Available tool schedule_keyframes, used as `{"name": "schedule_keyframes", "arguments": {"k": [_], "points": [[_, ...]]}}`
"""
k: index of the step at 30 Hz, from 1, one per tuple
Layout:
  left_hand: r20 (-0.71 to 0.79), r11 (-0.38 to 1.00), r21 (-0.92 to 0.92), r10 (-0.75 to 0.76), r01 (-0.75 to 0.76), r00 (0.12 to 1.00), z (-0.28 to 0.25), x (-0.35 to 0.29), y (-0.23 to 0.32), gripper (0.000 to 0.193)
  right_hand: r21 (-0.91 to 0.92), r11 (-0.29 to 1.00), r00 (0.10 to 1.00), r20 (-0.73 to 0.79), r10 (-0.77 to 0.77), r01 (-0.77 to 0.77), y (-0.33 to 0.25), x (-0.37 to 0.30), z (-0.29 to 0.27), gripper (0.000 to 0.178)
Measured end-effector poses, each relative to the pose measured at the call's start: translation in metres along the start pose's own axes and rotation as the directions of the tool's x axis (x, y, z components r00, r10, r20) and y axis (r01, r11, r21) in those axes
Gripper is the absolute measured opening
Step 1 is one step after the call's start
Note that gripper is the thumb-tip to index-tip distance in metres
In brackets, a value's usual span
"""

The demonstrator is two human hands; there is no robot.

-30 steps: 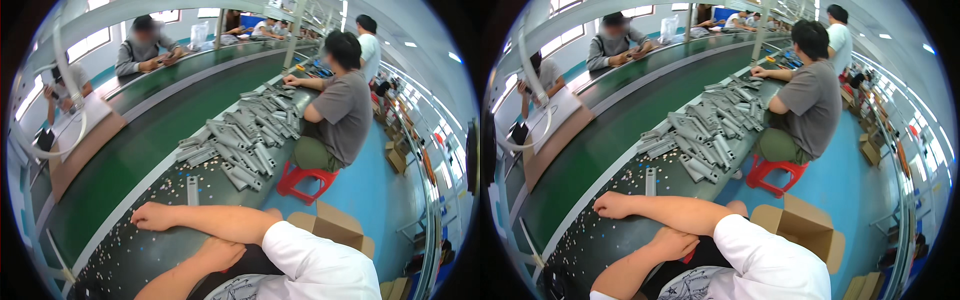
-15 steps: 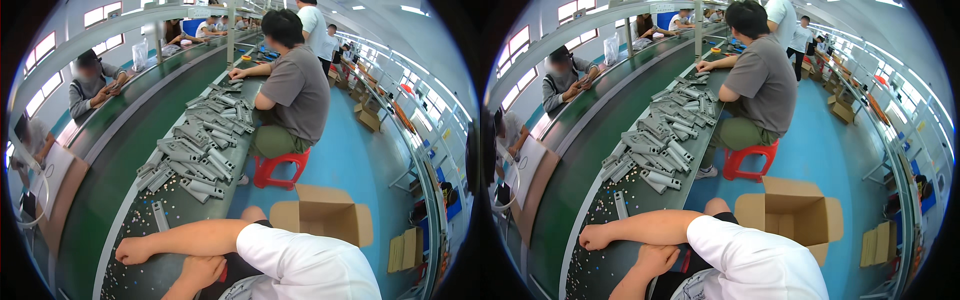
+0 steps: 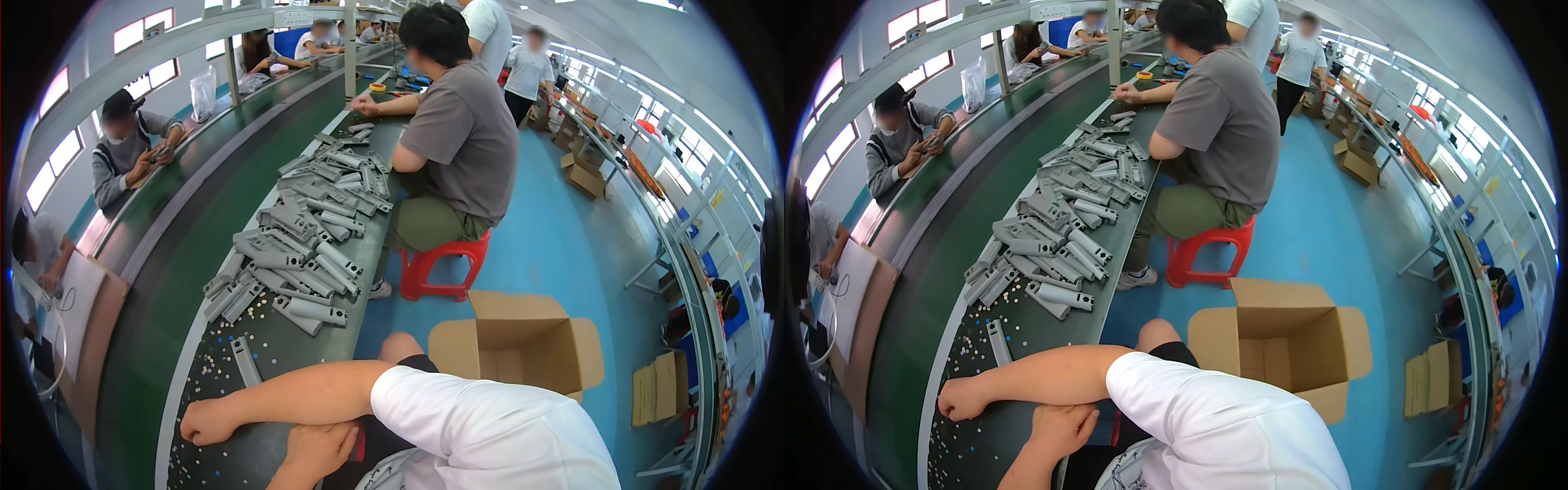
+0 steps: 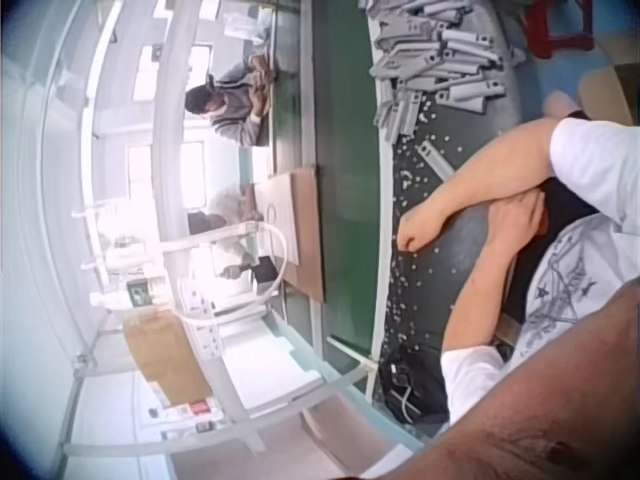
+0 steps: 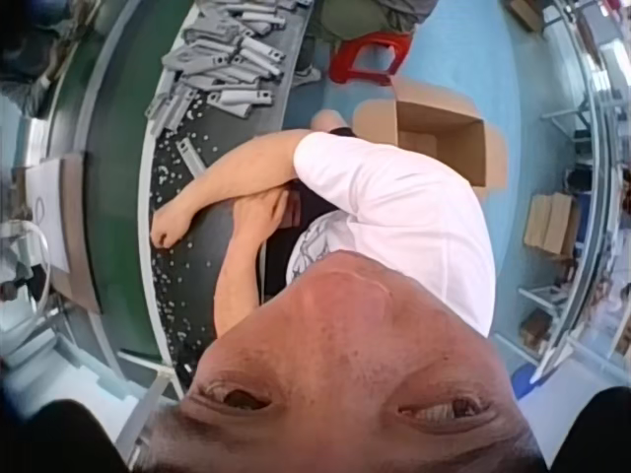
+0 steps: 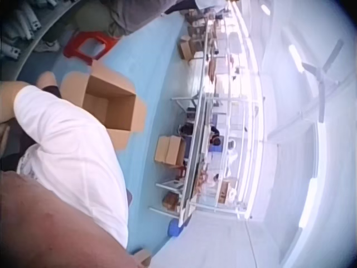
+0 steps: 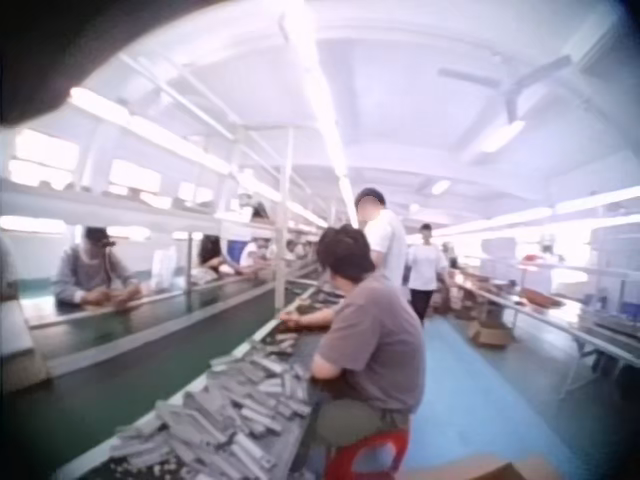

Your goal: Assemble mechanical parts and internal circuit boards into a handheld electronic device housing.

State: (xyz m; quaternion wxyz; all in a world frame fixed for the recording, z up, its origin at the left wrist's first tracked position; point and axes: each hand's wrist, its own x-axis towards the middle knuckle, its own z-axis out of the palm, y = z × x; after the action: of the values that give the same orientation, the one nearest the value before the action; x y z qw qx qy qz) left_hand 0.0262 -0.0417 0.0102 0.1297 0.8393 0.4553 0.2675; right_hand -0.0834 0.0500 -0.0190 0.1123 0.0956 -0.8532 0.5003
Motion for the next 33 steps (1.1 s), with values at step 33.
{"name": "schedule_keyframes", "arguments": {"k": [33], "points": [[-0.016,1.000,-0.007,0.019,-0.019,1.000,-0.0011,-0.0021,-0.0023,0.011,-0.032,0.999,1.000,-0.011,-0.013,0.013,-0.0057,-0.0012,-0.0022,0.016]]}}
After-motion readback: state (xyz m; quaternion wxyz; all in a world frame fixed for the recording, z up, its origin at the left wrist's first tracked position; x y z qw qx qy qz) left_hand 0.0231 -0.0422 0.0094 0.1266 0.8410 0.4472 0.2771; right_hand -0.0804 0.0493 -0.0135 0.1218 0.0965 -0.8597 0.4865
